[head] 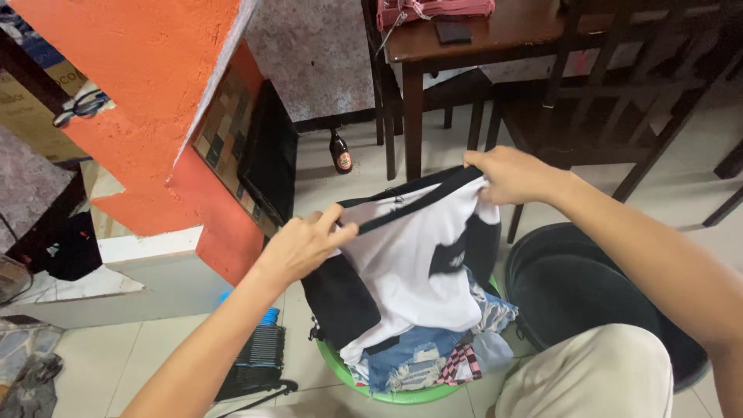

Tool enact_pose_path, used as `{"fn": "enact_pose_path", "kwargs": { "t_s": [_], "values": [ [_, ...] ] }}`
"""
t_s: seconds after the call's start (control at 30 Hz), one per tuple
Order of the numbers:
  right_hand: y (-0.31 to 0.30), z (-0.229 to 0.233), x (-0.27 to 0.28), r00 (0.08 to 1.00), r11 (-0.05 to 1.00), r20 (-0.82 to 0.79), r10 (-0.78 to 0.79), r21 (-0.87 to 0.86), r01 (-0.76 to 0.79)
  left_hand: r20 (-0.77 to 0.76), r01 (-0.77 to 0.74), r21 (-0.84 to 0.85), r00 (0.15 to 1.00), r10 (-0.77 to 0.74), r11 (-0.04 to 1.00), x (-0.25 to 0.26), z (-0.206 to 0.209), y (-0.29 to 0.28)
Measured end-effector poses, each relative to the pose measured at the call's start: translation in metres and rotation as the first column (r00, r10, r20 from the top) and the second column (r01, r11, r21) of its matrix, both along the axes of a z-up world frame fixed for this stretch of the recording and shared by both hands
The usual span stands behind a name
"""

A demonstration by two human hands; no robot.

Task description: The recorder sorts through a basket of clothes and prepares to fold a white t-shirt.

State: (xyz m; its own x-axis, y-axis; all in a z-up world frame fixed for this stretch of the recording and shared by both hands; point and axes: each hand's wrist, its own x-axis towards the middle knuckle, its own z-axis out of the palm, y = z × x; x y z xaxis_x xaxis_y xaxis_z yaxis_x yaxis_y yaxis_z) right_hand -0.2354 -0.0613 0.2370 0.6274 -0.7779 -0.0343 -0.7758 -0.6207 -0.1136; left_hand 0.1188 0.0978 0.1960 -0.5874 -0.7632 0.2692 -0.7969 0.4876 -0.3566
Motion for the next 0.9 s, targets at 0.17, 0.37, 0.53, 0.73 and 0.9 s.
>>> {"fn": "enact_pose_path", "kwargs": {
  "t_s": [0.17, 0.37, 0.53, 0.73, 0.9],
  "values": [
    [-0.008, -0.017, 0.001, 0.943, 0.978, 0.310, 0.119, 0.125, -0.164, -0.241, 0.023, 0.032, 0.971, -0.015, 0.999, -0.013, 0.020, 0.005],
    [-0.027, -0.034, -0.001, 0.889, 0.937, 0.453, 0.067, 0.277, -0.212, -0.478, 0.030, -0.011, 0.878, -0.031, 0.999, 0.005, 0.016, -0.014],
    [-0.038, -0.049, -0.010, 0.883, 0.811, 0.469, -0.023, 0.525, -0.258, -0.548, 0.117, -0.010, 0.830, -0.104, 0.993, 0.002, 0.031, -0.016],
    [-0.045, -0.068, -0.021, 0.989, 0.822, 0.084, 0.121, 0.550, -0.147, -0.650, 0.234, 0.042, 0.745, -0.152, 0.971, -0.002, 0.021, -0.021],
    [-0.041, -0.070, -0.020, 0.841, 0.487, 0.537, -0.058, 0.751, -0.446, -0.726, 0.073, 0.116, 0.687, 0.034, 0.991, 0.017, 0.003, -0.036]
  ]
}}
